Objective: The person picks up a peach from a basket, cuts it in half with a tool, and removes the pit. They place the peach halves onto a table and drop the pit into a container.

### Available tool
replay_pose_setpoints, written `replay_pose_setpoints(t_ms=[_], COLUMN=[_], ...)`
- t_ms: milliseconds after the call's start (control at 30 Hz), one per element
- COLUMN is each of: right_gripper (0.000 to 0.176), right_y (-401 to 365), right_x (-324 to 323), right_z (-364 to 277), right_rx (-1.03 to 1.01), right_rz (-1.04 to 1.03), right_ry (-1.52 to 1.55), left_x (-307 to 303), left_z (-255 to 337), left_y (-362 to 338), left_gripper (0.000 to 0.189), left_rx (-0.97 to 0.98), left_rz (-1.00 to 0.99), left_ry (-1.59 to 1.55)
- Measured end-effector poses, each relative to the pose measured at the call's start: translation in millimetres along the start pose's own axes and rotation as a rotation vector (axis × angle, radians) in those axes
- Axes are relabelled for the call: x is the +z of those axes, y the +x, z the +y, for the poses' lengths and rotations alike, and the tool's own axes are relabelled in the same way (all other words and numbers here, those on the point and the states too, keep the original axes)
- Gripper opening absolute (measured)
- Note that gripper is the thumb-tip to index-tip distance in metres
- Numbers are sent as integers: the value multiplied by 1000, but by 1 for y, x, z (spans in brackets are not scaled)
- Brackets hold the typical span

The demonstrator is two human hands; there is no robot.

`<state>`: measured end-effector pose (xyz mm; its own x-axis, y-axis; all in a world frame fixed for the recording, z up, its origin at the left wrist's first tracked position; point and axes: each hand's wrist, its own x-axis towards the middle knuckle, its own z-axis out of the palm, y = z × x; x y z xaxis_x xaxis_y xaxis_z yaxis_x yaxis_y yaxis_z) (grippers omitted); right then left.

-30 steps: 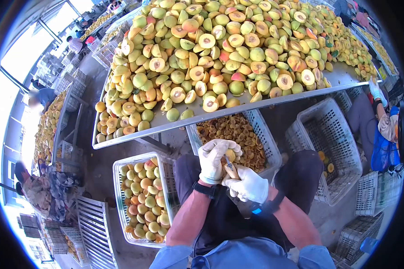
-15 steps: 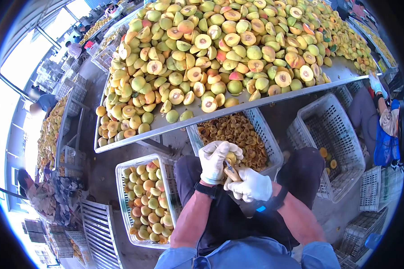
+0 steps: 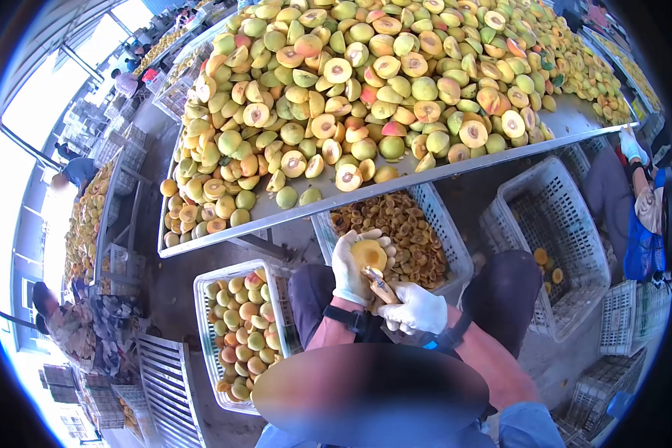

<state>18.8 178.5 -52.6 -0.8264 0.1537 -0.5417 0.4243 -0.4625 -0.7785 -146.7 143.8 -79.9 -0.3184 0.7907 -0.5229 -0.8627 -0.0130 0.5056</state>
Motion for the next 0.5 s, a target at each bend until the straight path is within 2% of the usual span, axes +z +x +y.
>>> replay_pose_setpoints(t_ms=[67,100,133,167,200,267,333,400,433,500], right_gripper=[18,24,25,25,24,23,25,27,29,33], right_y=[-8,-15,-15,-7,7,36,34,35,36,41], right_x=[-3,-5,-18,-27,-36,-58,-52,-43,-40,-47], right_z=[-2,-10,-5,1,11,62,70,76,81,103], right_rx=[-23,-1,-88,-41,5,-144,-151,-204,-171,-45], right_rz=[-74,-39,-111,89,276,625,695,711,664,581], right_ry=[98,102,248,110,-39,-1374,-1054,-1151,-1192,-1261], left_x=[-3,-4,-4,-10,-16,-23,-14,-9,-13,-25], left_z=[4,3,1,-6,-6,-12,7,24,33,50], left_y=[-1,1,3,9,11,14,-4,-40,-63,-105], left_gripper=[44,43,42,40,38,40,43,44,44,47], left_rx=[46,120,195,295,279,531,223,272,319,494], left_rz=[24,18,13,37,23,7,-85,-214,-168,-203], left_ry=[-98,-115,-134,-78,-23,323,-121,-327,-341,-354])
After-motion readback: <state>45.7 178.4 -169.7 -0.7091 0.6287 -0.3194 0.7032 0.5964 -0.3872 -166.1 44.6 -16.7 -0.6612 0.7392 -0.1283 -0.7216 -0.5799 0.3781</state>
